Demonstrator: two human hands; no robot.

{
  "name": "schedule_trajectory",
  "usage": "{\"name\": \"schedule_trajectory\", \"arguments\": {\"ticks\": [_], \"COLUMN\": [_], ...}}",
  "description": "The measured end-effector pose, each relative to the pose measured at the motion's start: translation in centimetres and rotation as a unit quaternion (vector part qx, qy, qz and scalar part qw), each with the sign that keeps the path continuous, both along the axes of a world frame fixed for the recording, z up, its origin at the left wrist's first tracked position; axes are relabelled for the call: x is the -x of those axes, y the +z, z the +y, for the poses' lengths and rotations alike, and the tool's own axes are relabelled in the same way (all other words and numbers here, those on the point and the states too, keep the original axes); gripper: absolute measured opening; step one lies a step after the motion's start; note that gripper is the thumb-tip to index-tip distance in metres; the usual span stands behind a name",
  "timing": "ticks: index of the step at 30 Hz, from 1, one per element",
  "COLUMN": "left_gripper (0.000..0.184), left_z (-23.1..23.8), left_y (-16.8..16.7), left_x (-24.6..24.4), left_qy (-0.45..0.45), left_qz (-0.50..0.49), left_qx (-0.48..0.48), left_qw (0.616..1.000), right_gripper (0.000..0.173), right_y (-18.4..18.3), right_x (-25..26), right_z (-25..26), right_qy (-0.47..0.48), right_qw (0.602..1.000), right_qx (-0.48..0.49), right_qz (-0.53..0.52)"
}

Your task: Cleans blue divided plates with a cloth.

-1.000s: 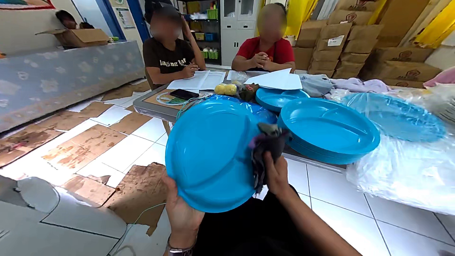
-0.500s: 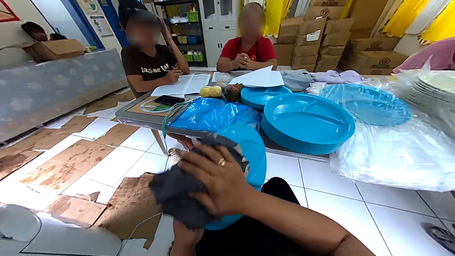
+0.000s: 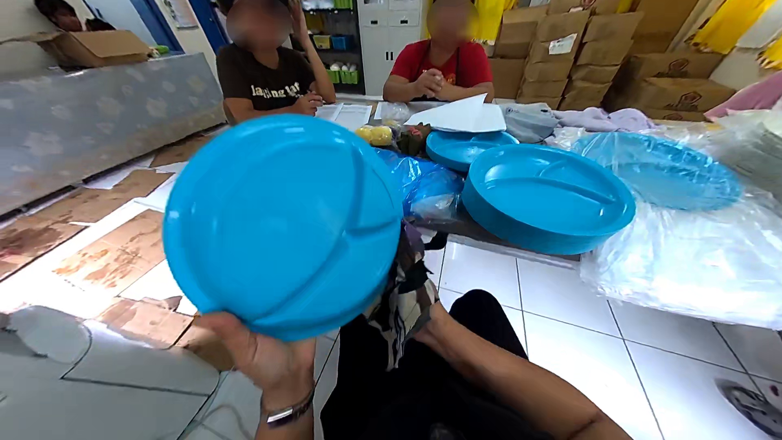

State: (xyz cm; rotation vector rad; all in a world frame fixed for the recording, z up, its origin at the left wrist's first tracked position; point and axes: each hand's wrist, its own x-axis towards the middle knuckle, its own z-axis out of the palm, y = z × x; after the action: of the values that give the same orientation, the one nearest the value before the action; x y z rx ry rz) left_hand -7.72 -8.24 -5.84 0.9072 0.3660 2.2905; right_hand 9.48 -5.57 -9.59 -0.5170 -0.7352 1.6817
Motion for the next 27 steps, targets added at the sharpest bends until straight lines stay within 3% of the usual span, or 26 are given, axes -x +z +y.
{"name": "schedule_trajectory", "arguments": {"ticks": [3,5,8,10,11,13,15,16,17,19,21,23,27], "left_gripper": [0.054,0.047,0.037,0.05,0.048,0.047,0.083,0.092,0.086,0.051,0.013,0.022,0.033], "left_z": [0.4,0.4,1.1,1.3,1.0,0.0,-1.5,-2.4,-3.3,-4.8,-5.6,-5.4,-5.0], "left_y": [-0.3,-1.1,-3.2,-4.2,-4.2,-3.2,-1.4,-0.4,0.5,1.7,2.3,2.4,1.6], "left_x": [-0.9,-1.6,-1.6,-0.1,0.8,2.4,3.7,4.1,4.2,3.9,3.0,2.9,5.7], "left_qy": [-0.023,-0.057,-0.008,0.048,0.068,0.049,-0.076,-0.137,-0.163,-0.129,-0.05,0.009,0.013], "left_qz": [-0.02,-0.032,0.034,0.098,0.117,0.161,0.201,0.186,0.15,0.121,0.091,0.08,0.132], "left_qx": [0.022,0.074,0.214,0.298,0.314,0.288,0.205,0.176,0.16,0.155,0.226,0.318,0.336], "left_qw": [0.999,0.995,0.976,0.948,0.94,0.943,0.955,0.957,0.962,0.972,0.969,0.945,0.932], "right_gripper": [0.03,0.035,0.032,0.024,0.02,0.015,0.022,0.021,0.017,0.011,0.013,0.015,0.016], "right_y": [1.2,1.3,2.8,4.3,4.6,4.7,4.4,4.2,3.9,3.1,2.1,1.8,2.2], "right_x": [1.1,0.6,-1.8,-3.7,-4.7,-6.4,-6.4,-5.9,-5.3,-4.1,-3.6,-3.8,-5.7], "right_z": [-1.5,-0.4,1.8,2.9,3.3,3.3,2.2,1.4,0.6,-0.6,-0.5,0.2,2.4], "right_qy": [0.046,0.033,-0.084,-0.186,-0.229,-0.298,-0.336,-0.339,-0.339,-0.345,-0.349,-0.343,-0.313], "right_qw": [0.995,0.993,0.996,0.966,0.93,0.81,0.662,0.582,0.505,0.385,0.328,0.301,0.272], "right_qx": [0.084,0.088,-0.016,-0.167,-0.257,-0.426,-0.557,-0.618,-0.667,-0.732,-0.761,-0.776,-0.784], "right_qz": [0.024,0.07,0.035,-0.066,-0.128,-0.272,-0.373,-0.406,-0.43,-0.444,-0.439,-0.435,-0.462]}}
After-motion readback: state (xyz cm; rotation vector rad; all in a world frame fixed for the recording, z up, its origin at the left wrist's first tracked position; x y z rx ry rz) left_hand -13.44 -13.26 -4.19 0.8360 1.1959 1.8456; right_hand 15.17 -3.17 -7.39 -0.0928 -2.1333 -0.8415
